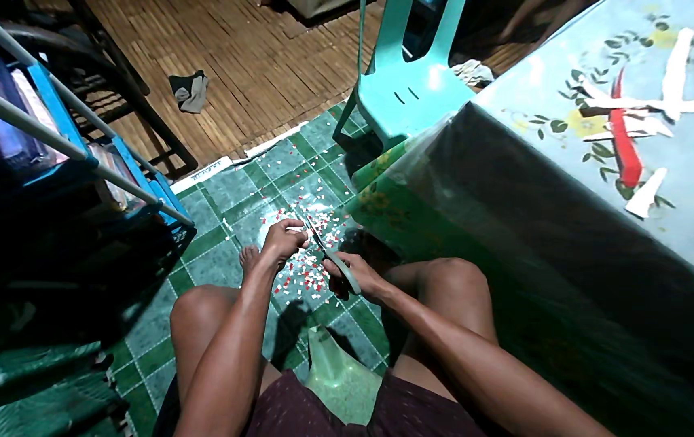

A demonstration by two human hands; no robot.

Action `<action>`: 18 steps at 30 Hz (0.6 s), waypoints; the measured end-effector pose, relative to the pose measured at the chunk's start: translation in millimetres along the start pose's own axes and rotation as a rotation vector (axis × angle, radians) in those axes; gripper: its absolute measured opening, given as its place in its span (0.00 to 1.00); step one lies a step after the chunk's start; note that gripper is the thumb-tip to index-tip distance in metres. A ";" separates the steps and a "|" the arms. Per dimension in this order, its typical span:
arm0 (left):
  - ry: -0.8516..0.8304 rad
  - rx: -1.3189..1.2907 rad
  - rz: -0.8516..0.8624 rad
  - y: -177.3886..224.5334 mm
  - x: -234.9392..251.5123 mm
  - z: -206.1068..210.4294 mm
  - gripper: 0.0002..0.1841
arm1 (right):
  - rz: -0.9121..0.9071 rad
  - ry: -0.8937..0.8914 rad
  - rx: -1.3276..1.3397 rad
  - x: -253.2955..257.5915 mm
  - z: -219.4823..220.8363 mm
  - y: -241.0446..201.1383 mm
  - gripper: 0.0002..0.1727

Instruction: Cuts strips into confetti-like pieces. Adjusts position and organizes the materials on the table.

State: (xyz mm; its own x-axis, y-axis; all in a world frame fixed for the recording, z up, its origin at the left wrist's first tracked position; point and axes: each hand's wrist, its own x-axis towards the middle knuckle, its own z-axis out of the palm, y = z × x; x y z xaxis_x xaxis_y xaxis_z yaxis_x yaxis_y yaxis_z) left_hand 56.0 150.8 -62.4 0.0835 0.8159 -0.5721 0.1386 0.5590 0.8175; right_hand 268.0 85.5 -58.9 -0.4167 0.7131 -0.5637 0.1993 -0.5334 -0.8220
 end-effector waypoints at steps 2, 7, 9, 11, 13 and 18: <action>-0.007 0.005 0.003 0.6 -1.0 0.7 0.20 | -0.006 -0.009 0.005 0.3 -0.2 0.7 0.29; -0.007 0.019 -0.003 2.7 -3.0 0.8 0.18 | -0.015 -0.012 -0.006 0.3 -0.3 0.8 0.29; -0.003 0.019 -0.007 2.8 -2.9 1.0 0.17 | -0.019 -0.011 -0.009 0.5 -0.3 1.1 0.29; -0.006 0.027 -0.013 2.6 -2.2 0.8 0.16 | -0.019 -0.004 -0.016 0.0 0.2 0.7 0.29; -0.009 0.056 -0.016 1.9 -0.9 0.5 0.15 | -0.019 0.021 -0.050 -1.5 0.6 -1.3 0.28; 0.007 0.099 -0.021 0.9 0.0 -1.9 0.08 | -0.010 0.113 -0.053 -2.8 -1.4 -5.5 0.24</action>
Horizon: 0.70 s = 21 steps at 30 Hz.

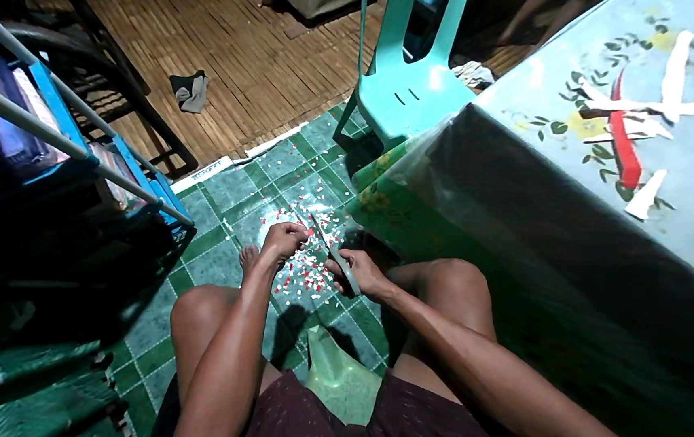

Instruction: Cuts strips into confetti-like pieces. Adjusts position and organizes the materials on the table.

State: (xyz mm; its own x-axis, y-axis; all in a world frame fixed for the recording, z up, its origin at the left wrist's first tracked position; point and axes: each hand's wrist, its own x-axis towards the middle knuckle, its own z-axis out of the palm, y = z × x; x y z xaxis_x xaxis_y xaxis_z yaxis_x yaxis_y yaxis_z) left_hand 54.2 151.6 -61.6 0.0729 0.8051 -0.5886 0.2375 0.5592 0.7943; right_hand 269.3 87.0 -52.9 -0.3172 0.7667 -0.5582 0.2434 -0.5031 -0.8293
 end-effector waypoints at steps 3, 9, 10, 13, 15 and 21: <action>0.012 -0.018 0.028 -2.5 2.6 -1.1 0.08 | -0.018 0.016 0.040 3.3 -1.3 2.4 0.25; 0.017 -0.058 0.045 -2.9 3.1 0.1 0.09 | -0.024 -0.070 0.022 2.4 -1.1 5.4 0.29; 0.015 -0.059 0.047 -2.4 2.8 0.1 0.09 | -0.024 -0.086 0.008 2.4 -0.6 5.8 0.29; 0.009 -0.067 0.053 -2.0 0.8 -0.3 0.12 | -0.026 -0.128 0.000 2.5 1.0 7.1 0.30; 0.002 -0.062 0.049 -0.8 -0.2 0.3 0.12 | -0.030 -0.136 0.008 2.6 1.9 7.3 0.29; 0.002 -0.030 0.041 -1.3 1.5 0.0 0.11 | 0.012 -0.028 -0.015 -1.4 -0.6 -3.0 0.24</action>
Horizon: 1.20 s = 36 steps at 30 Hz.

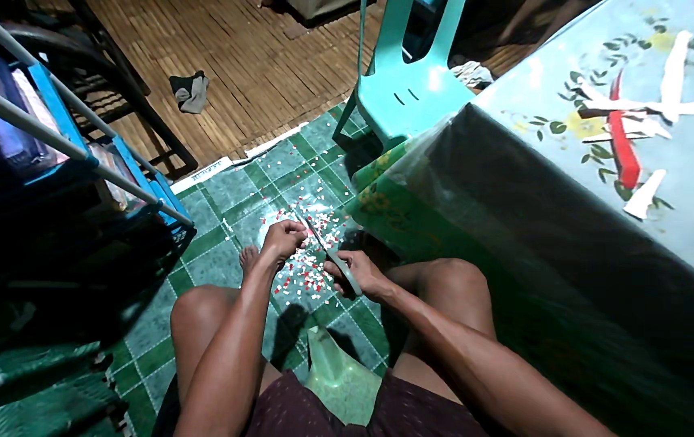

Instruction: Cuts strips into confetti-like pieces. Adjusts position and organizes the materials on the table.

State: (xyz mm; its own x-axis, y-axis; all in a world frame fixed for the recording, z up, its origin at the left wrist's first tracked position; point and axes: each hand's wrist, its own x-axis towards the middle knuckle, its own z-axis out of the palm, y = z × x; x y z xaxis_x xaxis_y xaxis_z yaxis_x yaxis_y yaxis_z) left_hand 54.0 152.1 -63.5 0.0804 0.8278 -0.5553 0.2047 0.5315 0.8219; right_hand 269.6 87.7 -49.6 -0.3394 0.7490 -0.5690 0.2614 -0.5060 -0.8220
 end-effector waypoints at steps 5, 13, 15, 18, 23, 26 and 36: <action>0.022 -0.023 0.032 -2.2 0.3 -0.4 0.10 | -0.039 0.049 0.078 5.3 -4.8 4.4 0.26; 0.021 -0.043 0.046 -4.0 1.7 -0.1 0.11 | -0.016 -0.057 0.025 2.1 -1.1 5.7 0.30; 0.019 -0.054 0.045 -3.8 1.4 -0.5 0.11 | -0.010 -0.081 0.016 2.1 -0.6 5.8 0.30; 0.001 -0.063 0.042 -0.4 -1.6 1.5 0.11 | -0.026 -0.100 0.011 2.3 -0.5 5.8 0.30; -0.018 -0.046 0.042 0.6 -3.0 3.1 0.11 | 0.005 -0.036 -0.017 0.0 -0.6 0.0 0.25; 0.001 -0.033 0.044 -0.3 -1.7 0.9 0.11 | -0.011 0.038 0.034 1.2 -2.3 0.0 0.22; 0.025 -0.089 0.057 -3.1 0.8 1.4 0.13 | -0.014 -0.093 -0.018 1.3 -0.7 4.0 0.29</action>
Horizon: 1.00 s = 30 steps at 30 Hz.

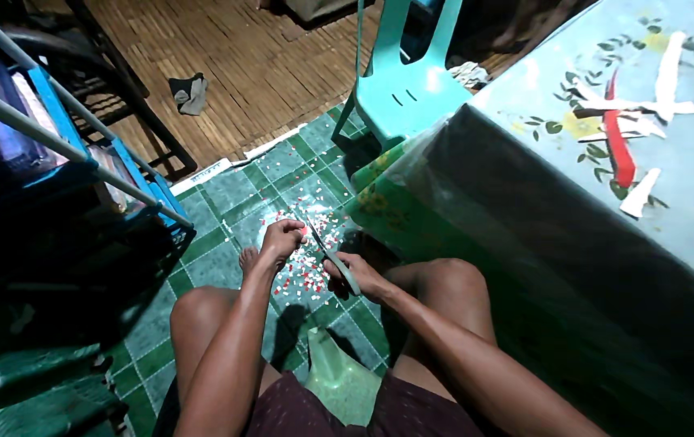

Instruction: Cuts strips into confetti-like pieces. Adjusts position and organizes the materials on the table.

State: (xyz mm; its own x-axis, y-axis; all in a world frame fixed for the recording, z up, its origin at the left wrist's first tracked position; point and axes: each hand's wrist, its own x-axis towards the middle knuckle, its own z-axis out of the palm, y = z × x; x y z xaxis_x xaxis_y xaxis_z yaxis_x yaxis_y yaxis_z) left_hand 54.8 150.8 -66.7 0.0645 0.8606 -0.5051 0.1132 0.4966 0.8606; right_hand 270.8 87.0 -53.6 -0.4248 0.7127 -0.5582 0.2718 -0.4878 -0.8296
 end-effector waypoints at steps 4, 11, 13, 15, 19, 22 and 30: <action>-0.007 -0.028 -0.007 2.3 -1.4 1.2 0.14 | -0.001 -0.016 -0.029 0.1 1.1 -0.3 0.29; 0.007 0.006 -0.009 2.5 -1.4 -0.8 0.15 | -0.007 0.095 -0.007 -0.7 -1.9 -4.5 0.23; 0.023 0.010 -0.006 3.3 -2.1 -1.5 0.15 | -0.016 0.075 0.007 0.0 -1.7 -4.3 0.25; 0.038 -0.021 -0.005 4.3 -3.0 -1.5 0.15 | -0.016 0.039 0.004 0.2 -0.3 -3.5 0.27; 0.042 -0.072 -0.020 6.3 -3.5 0.0 0.16 | -0.002 -0.003 -0.011 -0.4 2.6 -1.2 0.29; 0.026 -0.091 -0.026 6.5 -3.2 -0.2 0.16 | -0.007 -0.014 -0.026 -0.3 3.0 -1.4 0.29; 0.035 -0.005 -0.029 6.4 -3.8 -2.2 0.16 | -0.016 0.125 -0.001 -1.4 -2.3 -6.1 0.23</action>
State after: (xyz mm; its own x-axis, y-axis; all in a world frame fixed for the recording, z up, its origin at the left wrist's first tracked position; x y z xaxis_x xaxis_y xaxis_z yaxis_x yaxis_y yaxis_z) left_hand 53.1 150.9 -59.0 0.0266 0.8493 -0.5272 0.1099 0.5217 0.8460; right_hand 271.7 90.1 -47.8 -0.3183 0.7778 -0.5420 0.2662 -0.4754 -0.8385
